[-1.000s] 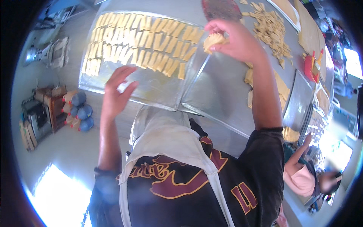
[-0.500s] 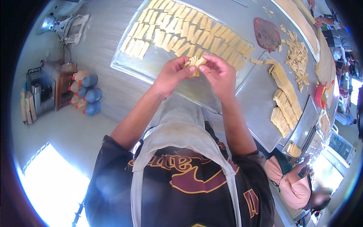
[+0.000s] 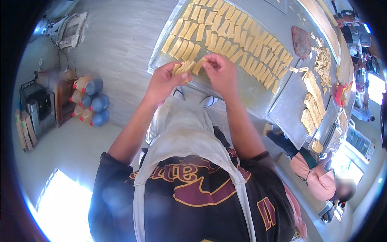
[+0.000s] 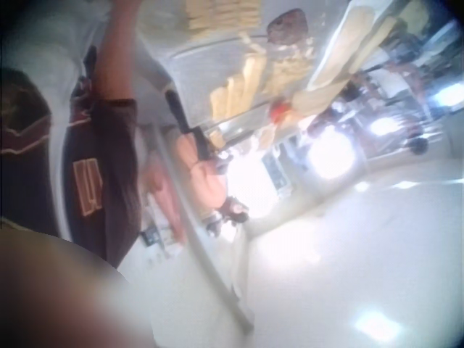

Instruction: The person arranges rectangular dough pieces on a metal baking tray, then carries the tray to a large oven and places it inside. The person retrieves an empty tray from the oven and returns to the workstation.

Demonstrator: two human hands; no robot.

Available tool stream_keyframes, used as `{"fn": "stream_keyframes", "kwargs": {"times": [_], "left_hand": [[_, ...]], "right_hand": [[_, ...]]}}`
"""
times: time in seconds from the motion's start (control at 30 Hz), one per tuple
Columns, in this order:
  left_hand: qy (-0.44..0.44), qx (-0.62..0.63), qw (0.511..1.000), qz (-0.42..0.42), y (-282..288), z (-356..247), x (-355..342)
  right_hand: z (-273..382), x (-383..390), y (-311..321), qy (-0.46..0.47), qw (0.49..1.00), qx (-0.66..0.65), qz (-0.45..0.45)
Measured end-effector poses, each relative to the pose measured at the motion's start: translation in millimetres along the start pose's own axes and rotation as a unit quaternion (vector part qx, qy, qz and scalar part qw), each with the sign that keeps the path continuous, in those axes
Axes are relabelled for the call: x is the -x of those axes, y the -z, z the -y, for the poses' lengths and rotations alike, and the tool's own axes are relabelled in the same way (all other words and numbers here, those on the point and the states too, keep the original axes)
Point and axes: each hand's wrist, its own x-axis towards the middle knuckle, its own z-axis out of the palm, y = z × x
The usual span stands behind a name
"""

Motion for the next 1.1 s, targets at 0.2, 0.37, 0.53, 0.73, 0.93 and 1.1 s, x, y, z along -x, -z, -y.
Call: {"fn": "stream_keyframes", "kwargs": {"times": [0.2,0.37,0.53,0.73,0.93,1.1], "left_hand": [[0.021,0.059,0.998,0.007,22,-5,-10],[0.003,0.081,0.995,0.061,20,-8,-34],[0.006,-0.026,0.999,0.027,17,-13,-45],[-0.014,-0.012,1.000,0.006,-11,-11,-51],[-0.015,-0.017,0.998,-0.058,-53,-2,-47],[-0.014,-0.004,0.998,-0.057,-82,4,-46]], "right_hand": [[2,-29,-31,0.017,0.990,0.131,-0.052],[-1,-13,-33,-0.087,0.988,-0.125,0.020],[-5,-30,-26,-0.098,0.994,-0.049,0.023],[-10,-27,-3,-0.136,0.960,-0.233,0.082],[-24,-28,35,-0.017,0.999,0.008,0.040],[-33,-18,59,-0.085,0.971,-0.194,0.110]]}}
